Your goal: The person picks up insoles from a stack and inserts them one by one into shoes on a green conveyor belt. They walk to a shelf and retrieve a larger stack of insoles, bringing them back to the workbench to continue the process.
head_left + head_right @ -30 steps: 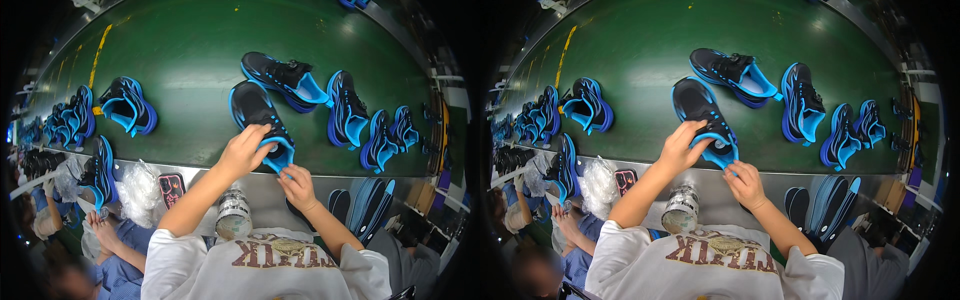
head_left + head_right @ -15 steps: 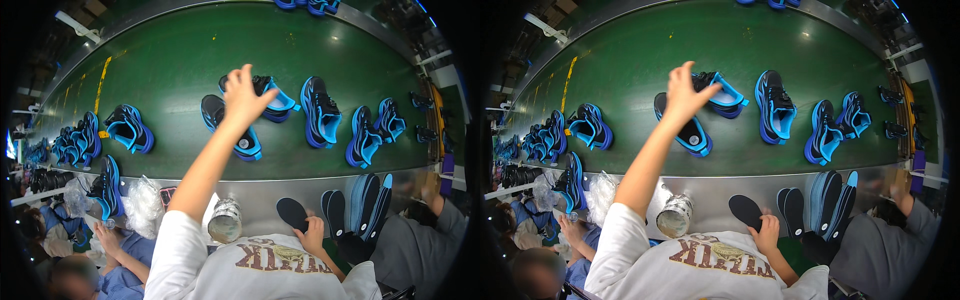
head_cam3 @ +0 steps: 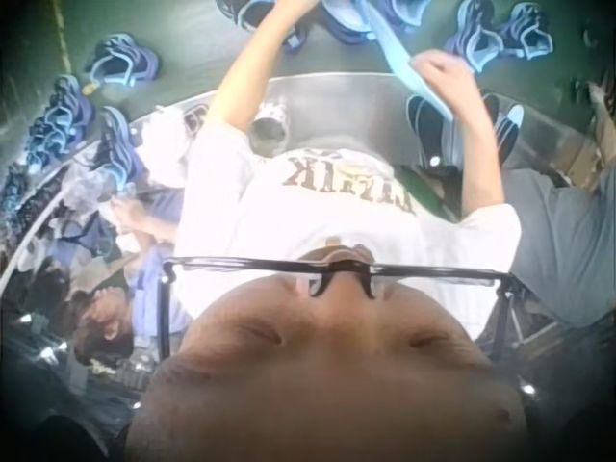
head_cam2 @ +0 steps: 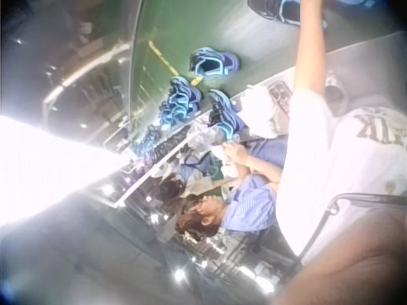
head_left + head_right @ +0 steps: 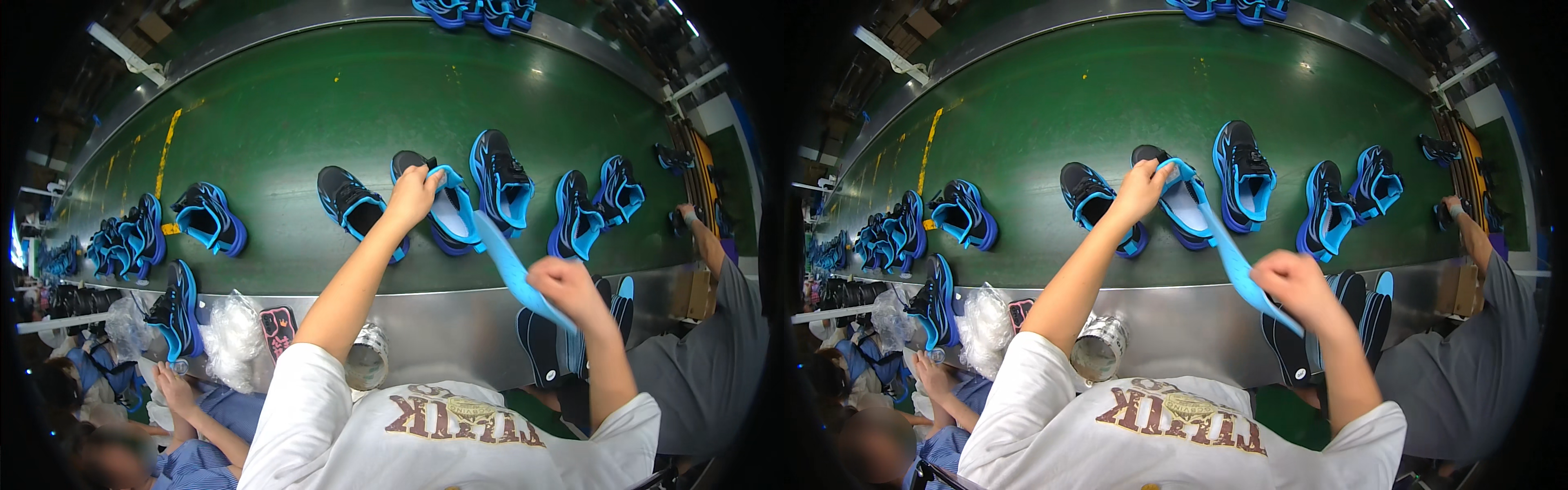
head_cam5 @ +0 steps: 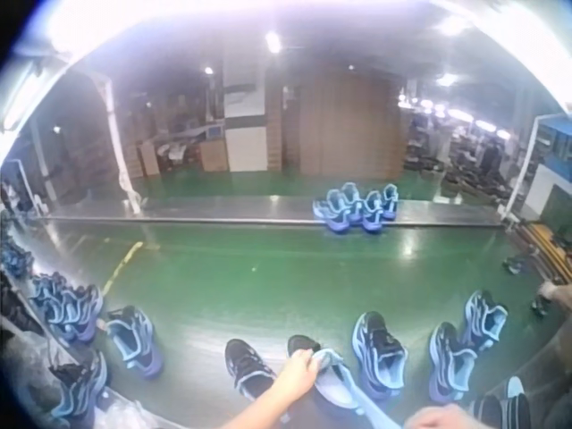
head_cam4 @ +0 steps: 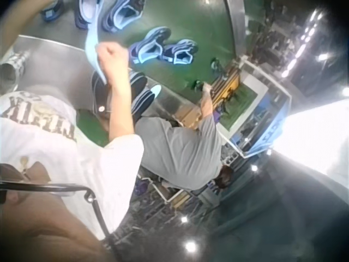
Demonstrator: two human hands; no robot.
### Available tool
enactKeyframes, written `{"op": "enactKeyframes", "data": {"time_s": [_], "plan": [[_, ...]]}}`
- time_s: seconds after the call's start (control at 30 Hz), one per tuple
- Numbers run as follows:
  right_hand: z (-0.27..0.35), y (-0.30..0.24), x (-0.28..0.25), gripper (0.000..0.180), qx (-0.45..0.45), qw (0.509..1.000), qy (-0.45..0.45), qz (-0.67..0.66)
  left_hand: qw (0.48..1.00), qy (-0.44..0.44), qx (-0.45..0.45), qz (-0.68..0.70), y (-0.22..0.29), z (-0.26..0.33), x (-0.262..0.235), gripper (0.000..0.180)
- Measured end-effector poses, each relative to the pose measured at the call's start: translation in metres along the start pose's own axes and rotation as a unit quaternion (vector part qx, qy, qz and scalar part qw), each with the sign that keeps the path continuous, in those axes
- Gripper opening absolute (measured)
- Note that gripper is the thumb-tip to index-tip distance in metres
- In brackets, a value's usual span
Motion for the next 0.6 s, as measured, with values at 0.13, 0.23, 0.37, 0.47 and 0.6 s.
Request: {"op": "enactKeyframes", "data": {"time_s": [0.13, 0.23, 0.37, 0.47, 0.6], "plan": [[-0.067, -0.015, 0.03, 0.018, -0.017, 0.984, -0.132, 0.116, 0.99, -0.102, -0.072, 0.068, 0.002, -0.002, 0.004, 0.041], [-0.105, -0.002, 0.073, 0.017, -0.113, 0.94, -0.151, 0.284, 0.983, -0.131, -0.085, 0.095, -0.005, -0.002, 0.003, 0.041], [-0.116, 0.024, 0.101, 0.021, -0.132, 0.926, -0.103, 0.339, 0.977, -0.163, -0.086, 0.106, -0.008, -0.006, 0.006, 0.04], [-0.117, 0.009, 0.09, 0.021, -0.132, 0.897, -0.215, 0.363, 0.978, -0.162, -0.079, 0.106, -0.012, -0.003, 0.0, 0.039], [-0.115, 0.009, 0.071, 0.016, -0.102, 0.908, -0.224, 0.34, 0.981, -0.14, -0.05, 0.122, -0.012, 0.001, 0.004, 0.038]]}}
Point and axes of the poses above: each hand's wrist, its own z-axis away from the middle knuckle, its own x-axis out of the palm, y = z × x, the point moved 6 cm from there along -z, towards the middle knuckle, and after that the axes turned 8 degrees about -x, right-handed, at the moved point
